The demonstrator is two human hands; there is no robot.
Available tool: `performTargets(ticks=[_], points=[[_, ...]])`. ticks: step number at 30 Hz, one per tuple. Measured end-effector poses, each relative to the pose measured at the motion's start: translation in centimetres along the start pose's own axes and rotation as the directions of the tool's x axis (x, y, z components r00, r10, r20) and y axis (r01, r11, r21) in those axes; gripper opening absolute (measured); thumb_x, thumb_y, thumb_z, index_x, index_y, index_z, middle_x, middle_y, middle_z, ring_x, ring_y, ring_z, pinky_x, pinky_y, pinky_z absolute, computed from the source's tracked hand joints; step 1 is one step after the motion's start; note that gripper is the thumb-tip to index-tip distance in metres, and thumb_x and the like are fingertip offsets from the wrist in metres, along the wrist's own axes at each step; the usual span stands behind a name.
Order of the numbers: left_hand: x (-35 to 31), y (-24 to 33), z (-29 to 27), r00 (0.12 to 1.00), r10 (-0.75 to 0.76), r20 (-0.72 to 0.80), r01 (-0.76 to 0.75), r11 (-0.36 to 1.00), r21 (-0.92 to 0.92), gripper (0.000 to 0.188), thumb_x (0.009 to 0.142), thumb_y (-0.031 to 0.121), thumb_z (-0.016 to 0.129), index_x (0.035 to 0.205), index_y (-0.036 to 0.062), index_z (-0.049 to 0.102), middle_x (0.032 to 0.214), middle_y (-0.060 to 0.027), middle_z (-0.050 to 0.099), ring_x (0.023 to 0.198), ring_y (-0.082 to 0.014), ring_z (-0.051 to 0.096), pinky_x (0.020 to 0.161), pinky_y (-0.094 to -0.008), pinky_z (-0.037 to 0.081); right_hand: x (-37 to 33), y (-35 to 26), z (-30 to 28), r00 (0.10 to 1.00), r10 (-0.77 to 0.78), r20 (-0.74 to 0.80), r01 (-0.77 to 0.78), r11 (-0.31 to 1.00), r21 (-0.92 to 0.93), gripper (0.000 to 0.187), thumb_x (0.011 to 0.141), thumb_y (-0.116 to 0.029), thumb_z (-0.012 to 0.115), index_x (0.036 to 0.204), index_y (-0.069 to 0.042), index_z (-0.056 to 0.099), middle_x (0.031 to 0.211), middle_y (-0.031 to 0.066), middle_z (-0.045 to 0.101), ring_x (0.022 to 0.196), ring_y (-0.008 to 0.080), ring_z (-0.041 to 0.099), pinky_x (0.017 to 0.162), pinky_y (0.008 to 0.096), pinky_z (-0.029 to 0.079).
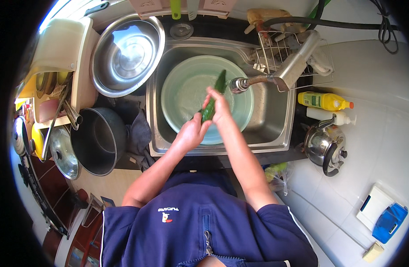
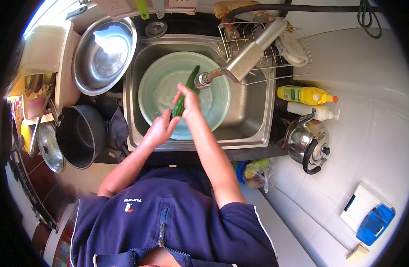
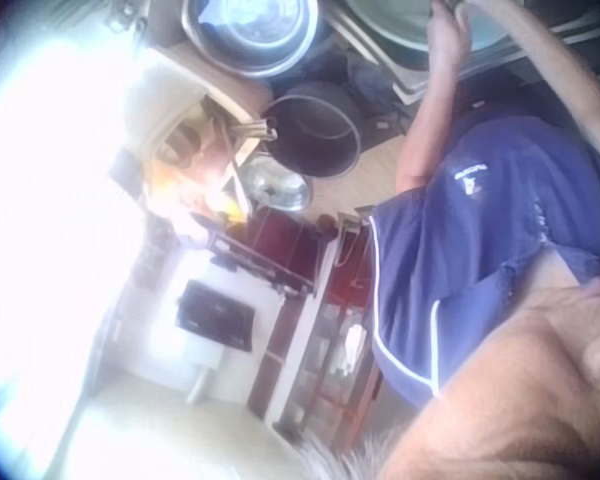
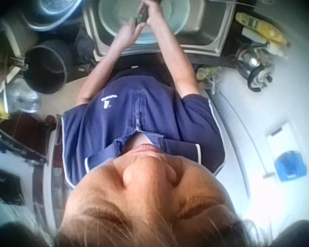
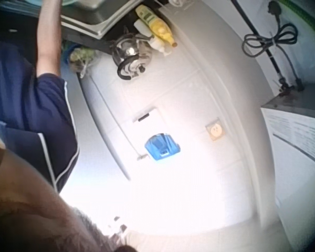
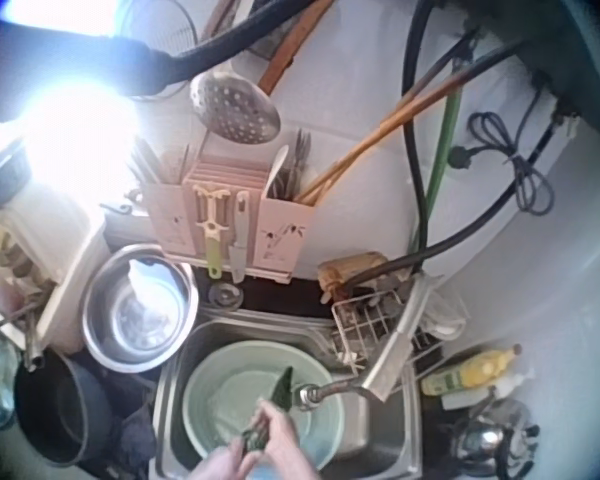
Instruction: The person washes cucumbers in a basin of water in a sink, rubbing their surfaces by hand, and then places one on a dish rack.
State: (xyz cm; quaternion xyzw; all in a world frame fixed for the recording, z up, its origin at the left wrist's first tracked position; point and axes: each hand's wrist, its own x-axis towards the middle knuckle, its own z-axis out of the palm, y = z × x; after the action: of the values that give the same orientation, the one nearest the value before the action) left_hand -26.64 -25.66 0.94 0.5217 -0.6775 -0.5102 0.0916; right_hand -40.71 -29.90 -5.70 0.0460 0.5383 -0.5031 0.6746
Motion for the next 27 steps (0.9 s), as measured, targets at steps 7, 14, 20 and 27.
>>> performTargets(ticks=[7, 14, 20, 27], points=[[-4.1, 1.2, -1.1, 0.998, 0.045, 0.032, -0.047, 0.996, 0.070, 0.038, 0.082, 0.030, 0.060, 0.100, 0.0007, 0.044, 0.077, -0.0233, 0.059, 0.074, -0.0431, 0.057, 0.060, -0.0482, 0.044, 4.4, -6.1, -3.8, 0.981, -0.169, -0.094, 0.182, 0.973, 0.143, 0.026, 0.083, -0.034, 0.060, 0.074, -0.010, 0.055, 0.059, 0.0057, 0.053, 0.052, 0.0194, 0.052, 0.050, 0.0324, 0.042], [-0.9, 0.8, -0.3, 0.993, 0.079, -0.085, -0.064, 0.984, 0.169, 0.039, 0.076, 0.023, 0.065, 0.101, 0.0014, 0.043, 0.086, -0.0214, 0.059, 0.076, -0.0425, 0.057, 0.061, -0.0494, 0.045, -1.6, 1.1, 0.9, 0.994, -0.058, -0.097, 0.065, 0.996, 0.066, 0.021, 0.075, -0.016, 0.069, 0.080, -0.008, 0.050, 0.061, 0.0041, 0.050, 0.046, 0.0171, 0.050, 0.043, 0.0303, 0.041], [-2.1, 1.4, -2.1, 0.991, 0.049, -0.129, -0.038, 0.996, 0.081, 0.047, 0.078, 0.025, 0.066, 0.112, -0.0002, 0.047, 0.090, -0.0232, 0.058, 0.084, -0.0402, 0.058, 0.070, -0.0408, 0.046, 0.9, -2.4, 1.2, 0.982, -0.049, 0.184, 0.013, 0.981, 0.194, 0.032, 0.078, -0.038, 0.068, 0.075, -0.012, 0.051, 0.059, 0.0021, 0.051, 0.047, 0.0163, 0.050, 0.045, 0.0305, 0.043], [-0.3, -4.7, -1.5, 0.949, -0.305, 0.079, 0.292, 0.761, -0.579, 0.042, 0.076, 0.026, 0.072, 0.107, 0.0015, 0.059, 0.078, -0.0041, 0.061, 0.057, -0.0093, 0.051, 0.051, -0.0231, 0.041, 1.2, -7.3, -0.4, 0.944, -0.213, 0.252, 0.144, 0.953, 0.268, 0.041, 0.083, -0.051, 0.055, 0.079, -0.011, 0.051, 0.066, 0.0047, 0.053, 0.062, 0.0213, 0.054, 0.065, 0.0392, 0.047]])
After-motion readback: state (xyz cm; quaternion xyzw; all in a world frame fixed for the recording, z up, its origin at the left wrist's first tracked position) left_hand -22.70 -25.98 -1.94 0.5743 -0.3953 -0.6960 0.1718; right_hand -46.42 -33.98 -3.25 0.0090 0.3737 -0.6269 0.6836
